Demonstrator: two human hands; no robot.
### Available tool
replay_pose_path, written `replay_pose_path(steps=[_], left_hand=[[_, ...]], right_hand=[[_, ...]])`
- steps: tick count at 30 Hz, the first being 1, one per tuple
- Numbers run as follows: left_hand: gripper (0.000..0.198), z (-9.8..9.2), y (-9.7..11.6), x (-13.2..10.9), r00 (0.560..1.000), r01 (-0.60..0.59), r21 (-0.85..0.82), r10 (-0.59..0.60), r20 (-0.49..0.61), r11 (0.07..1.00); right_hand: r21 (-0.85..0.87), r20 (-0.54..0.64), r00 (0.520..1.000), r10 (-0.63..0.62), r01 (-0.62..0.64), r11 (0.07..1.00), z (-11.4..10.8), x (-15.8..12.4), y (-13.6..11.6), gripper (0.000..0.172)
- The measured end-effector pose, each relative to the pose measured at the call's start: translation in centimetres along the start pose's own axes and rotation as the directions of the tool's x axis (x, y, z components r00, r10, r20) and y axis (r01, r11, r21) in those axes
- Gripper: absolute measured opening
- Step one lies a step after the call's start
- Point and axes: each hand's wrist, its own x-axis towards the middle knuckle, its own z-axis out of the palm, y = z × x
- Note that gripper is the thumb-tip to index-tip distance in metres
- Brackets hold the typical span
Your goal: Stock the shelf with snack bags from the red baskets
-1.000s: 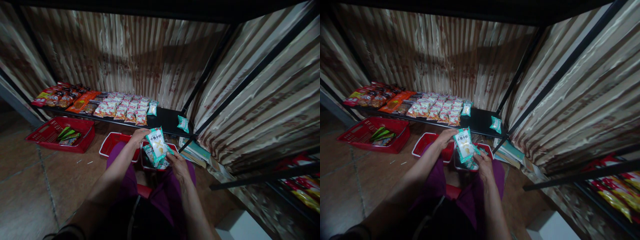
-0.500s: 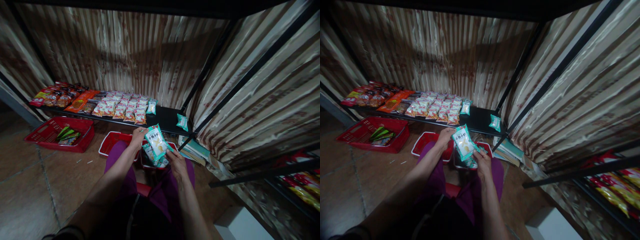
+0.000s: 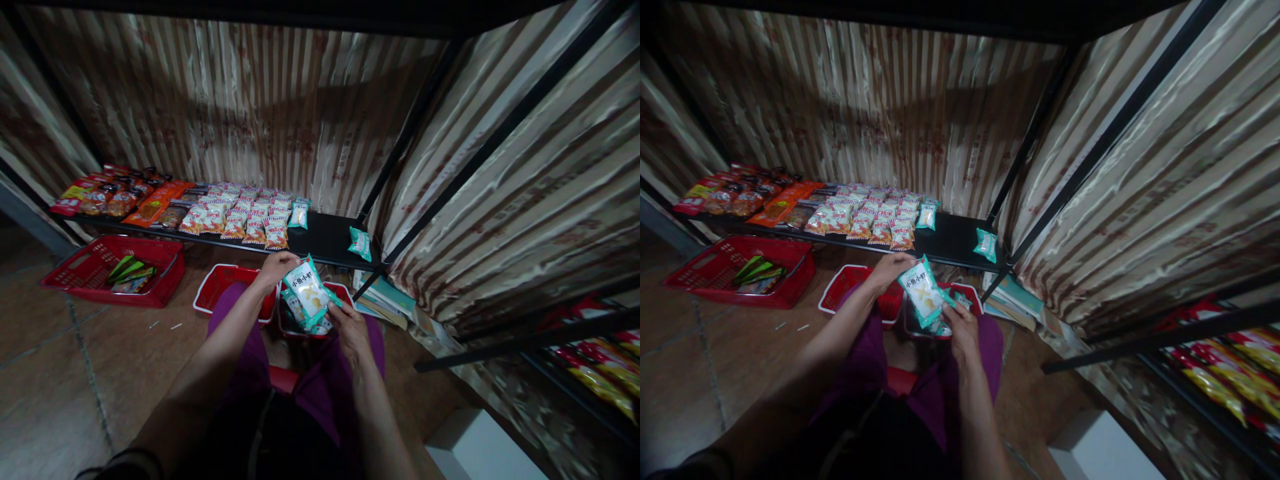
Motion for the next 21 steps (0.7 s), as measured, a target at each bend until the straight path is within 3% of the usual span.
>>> replay_pose_path(steps=[5, 12, 16, 21], left_hand=[[0.006, 0.2, -0.2, 0.3, 0.998, -0.04, 0.211, 0.048, -0.034, 0.977], [0.016, 0.5, 0.6, 0.2, 0.984, -0.145, 0.544, 0.179, -0.011, 0.827], [0.016, 1.1, 1.1, -0.2, 0.977, -0.125, 0.628, 0.205, -0.057, 0.768], [0.01, 1.4, 1.1, -0.6, 0.971, -0.062, 0.592, 0.185, -0.149, 0.804]], right_hand=[[-0.029, 0.014, 1.0, -0.026, 0.026, 0.999, -0.4, 0.1, 0.4, 0.035], [-0.054, -0.005, 0.999, -0.05, 0.05, 0.997, -0.4, -0.1, 0.2, 0.037], [-0.068, -0.015, 0.998, -0.068, 0.067, 0.995, -0.3, -0.2, 0.2, 0.037], [-0.061, -0.096, 0.992, -0.079, 0.074, 0.995, -0.2, -0.1, 0.3, 0.036]])
